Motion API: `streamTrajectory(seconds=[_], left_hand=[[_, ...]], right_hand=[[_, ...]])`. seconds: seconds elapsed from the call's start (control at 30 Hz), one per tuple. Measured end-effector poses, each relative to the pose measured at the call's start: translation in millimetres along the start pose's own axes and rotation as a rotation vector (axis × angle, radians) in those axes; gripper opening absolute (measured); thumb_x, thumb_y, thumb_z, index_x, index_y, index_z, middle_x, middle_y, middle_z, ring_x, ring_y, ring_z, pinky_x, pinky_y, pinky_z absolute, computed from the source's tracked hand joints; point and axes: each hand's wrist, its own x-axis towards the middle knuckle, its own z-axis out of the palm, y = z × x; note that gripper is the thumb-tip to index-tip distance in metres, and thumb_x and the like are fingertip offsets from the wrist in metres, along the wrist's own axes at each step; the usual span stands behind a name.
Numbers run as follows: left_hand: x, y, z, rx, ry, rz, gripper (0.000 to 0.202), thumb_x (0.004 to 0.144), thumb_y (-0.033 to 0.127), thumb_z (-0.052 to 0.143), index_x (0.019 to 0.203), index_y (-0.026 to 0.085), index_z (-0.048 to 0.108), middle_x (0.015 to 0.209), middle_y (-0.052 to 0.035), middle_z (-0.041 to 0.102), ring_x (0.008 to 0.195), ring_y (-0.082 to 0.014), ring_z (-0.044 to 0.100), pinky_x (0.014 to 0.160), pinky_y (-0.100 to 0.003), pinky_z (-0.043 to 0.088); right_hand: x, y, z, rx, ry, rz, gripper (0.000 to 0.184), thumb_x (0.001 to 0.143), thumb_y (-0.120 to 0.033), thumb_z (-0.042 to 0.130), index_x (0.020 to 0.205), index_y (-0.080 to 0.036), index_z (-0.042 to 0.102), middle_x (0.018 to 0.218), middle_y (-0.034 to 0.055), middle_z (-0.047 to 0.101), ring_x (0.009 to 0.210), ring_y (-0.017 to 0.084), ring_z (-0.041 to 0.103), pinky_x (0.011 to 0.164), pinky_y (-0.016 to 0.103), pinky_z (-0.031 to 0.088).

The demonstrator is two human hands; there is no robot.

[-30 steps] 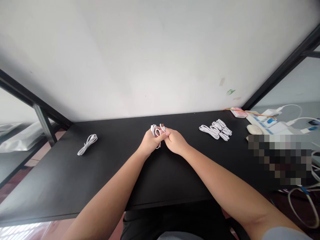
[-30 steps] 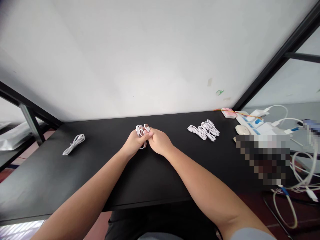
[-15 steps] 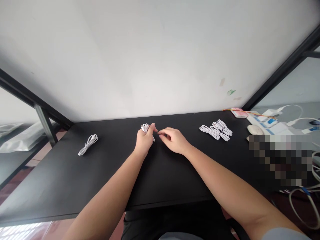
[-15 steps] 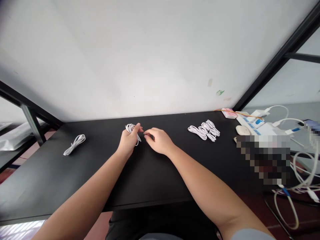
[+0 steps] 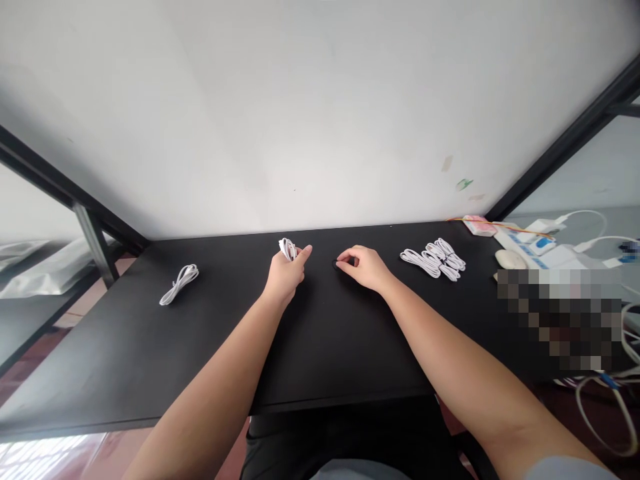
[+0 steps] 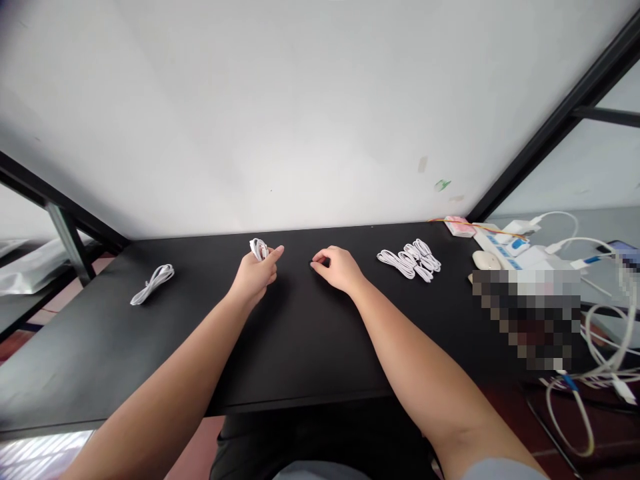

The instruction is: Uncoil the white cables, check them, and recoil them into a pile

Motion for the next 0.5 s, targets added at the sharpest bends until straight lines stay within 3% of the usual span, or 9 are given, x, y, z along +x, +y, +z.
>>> streamTrajectory(seconds=[0.13, 0.2, 0.37, 0.5], left_hand=[[2, -2, -0.3, -0.061, 0.020, -0.087, 0.048, 0.081, 0.060, 0.069, 0.067, 0.019, 0.049, 0.049, 0.0031, 0.047, 0.042, -0.0101, 0.049, 0.039, -0.022, 0.040], [0, 0, 0.2, -0.036, -0.035, -0.120, 0.054, 0.082, 0.068, 0.064, 0.063, 0.020, 0.047, 0.045, 0.0026, 0.045, 0.038, -0.0116, 0.048, 0.039, -0.025, 0.043], [-10, 14, 3.4, -0.008, -0.152, -0.182, 0.057, 0.082, 0.066, 0.064, 0.059, 0.024, 0.032, 0.042, 0.0098, 0.020, 0.032, -0.0047, 0.019, 0.032, -0.021, 0.011], [-9, 18, 5.4, -0.122, -0.137, -0.239, 0.037, 0.091, 0.044, 0.056, 0.065, 0.020, 0.043, 0.050, 0.0095, 0.022, 0.036, -0.0041, 0.019, 0.036, -0.020, 0.012]], right_hand=[[0, 1, 4, -0.049, -0.009, -0.032, 0.016, 0.083, -0.030, 0.074, 0.098, -0.025, 0.077, 0.098, 0.0049, 0.069, 0.077, 0.018, 0.059, 0.078, 0.036, 0.047], [0, 3, 6, -0.071, 0.008, -0.021, 0.020, 0.086, -0.029, 0.071, 0.105, -0.025, 0.077, 0.101, 0.0065, 0.068, 0.080, 0.019, 0.060, 0.080, 0.037, 0.048], [2, 7, 9, -0.115, 0.004, 0.002, 0.017, 0.090, -0.028, 0.067, 0.103, -0.025, 0.078, 0.102, 0.0077, 0.068, 0.091, 0.023, 0.062, 0.084, 0.039, 0.048], [3, 4, 10, -0.126, 0.007, 0.015, 0.010, 0.088, -0.026, 0.070, 0.094, -0.025, 0.078, 0.098, 0.0054, 0.068, 0.086, 0.021, 0.062, 0.080, 0.036, 0.048]])
